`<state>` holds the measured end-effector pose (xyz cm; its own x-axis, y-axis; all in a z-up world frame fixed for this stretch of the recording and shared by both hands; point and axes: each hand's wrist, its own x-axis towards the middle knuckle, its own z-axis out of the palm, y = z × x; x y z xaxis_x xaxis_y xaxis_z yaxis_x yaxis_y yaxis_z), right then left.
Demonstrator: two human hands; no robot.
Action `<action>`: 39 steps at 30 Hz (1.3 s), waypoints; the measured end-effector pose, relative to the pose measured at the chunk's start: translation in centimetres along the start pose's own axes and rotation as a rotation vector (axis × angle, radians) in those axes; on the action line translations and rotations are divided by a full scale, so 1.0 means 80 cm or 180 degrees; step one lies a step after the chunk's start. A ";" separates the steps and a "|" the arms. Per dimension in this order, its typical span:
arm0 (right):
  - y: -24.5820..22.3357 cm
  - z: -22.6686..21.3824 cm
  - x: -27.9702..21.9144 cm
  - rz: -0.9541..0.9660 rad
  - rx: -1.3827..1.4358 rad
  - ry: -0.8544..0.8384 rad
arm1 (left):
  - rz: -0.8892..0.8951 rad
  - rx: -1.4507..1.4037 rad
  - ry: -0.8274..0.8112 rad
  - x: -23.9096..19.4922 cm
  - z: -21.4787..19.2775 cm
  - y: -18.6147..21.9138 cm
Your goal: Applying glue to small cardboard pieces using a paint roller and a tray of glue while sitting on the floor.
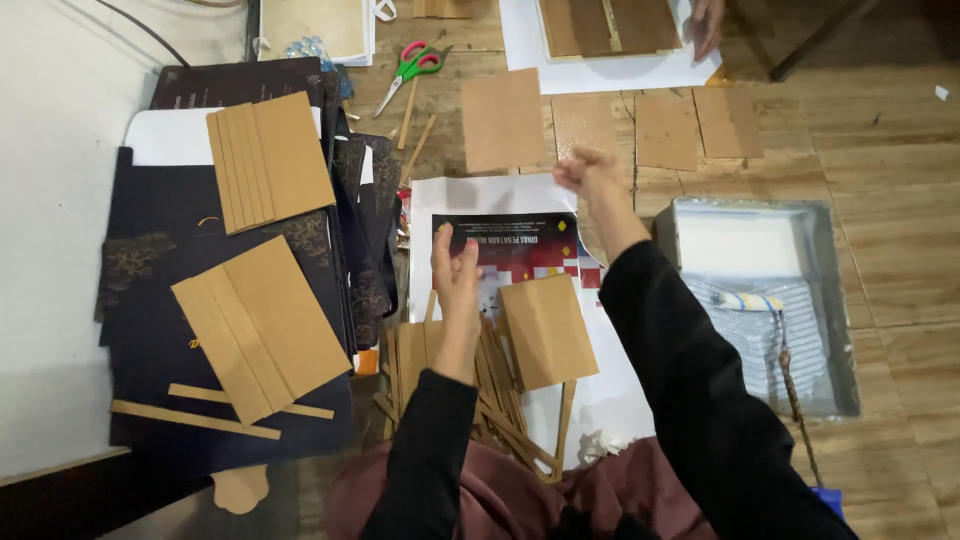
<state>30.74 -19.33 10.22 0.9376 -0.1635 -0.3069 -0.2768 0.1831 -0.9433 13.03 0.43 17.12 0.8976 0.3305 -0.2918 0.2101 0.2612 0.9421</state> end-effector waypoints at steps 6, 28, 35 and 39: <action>0.027 -0.034 -0.041 -0.0174 -0.0020 0.0498 | -0.0004 -0.0132 -0.0003 -0.074 -0.052 -0.036; 0.156 -0.535 -0.393 0.0448 -0.4787 0.1427 | 0.0477 0.1696 0.0133 -0.154 -0.144 -0.193; 0.165 -0.513 -0.424 0.0236 -0.4598 0.1046 | 0.0628 0.1866 0.0292 -0.172 -0.145 -0.185; 0.128 -0.492 -0.430 0.0512 -0.4574 0.0857 | 0.0654 0.1894 0.0260 -0.195 -0.139 -0.170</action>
<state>-12.59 -50.01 6.15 0.8552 -0.4361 -0.2802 -0.4896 -0.8571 -0.1604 -8.12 1.81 7.02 0.9149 0.3946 -0.0848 0.2373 -0.3559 0.9039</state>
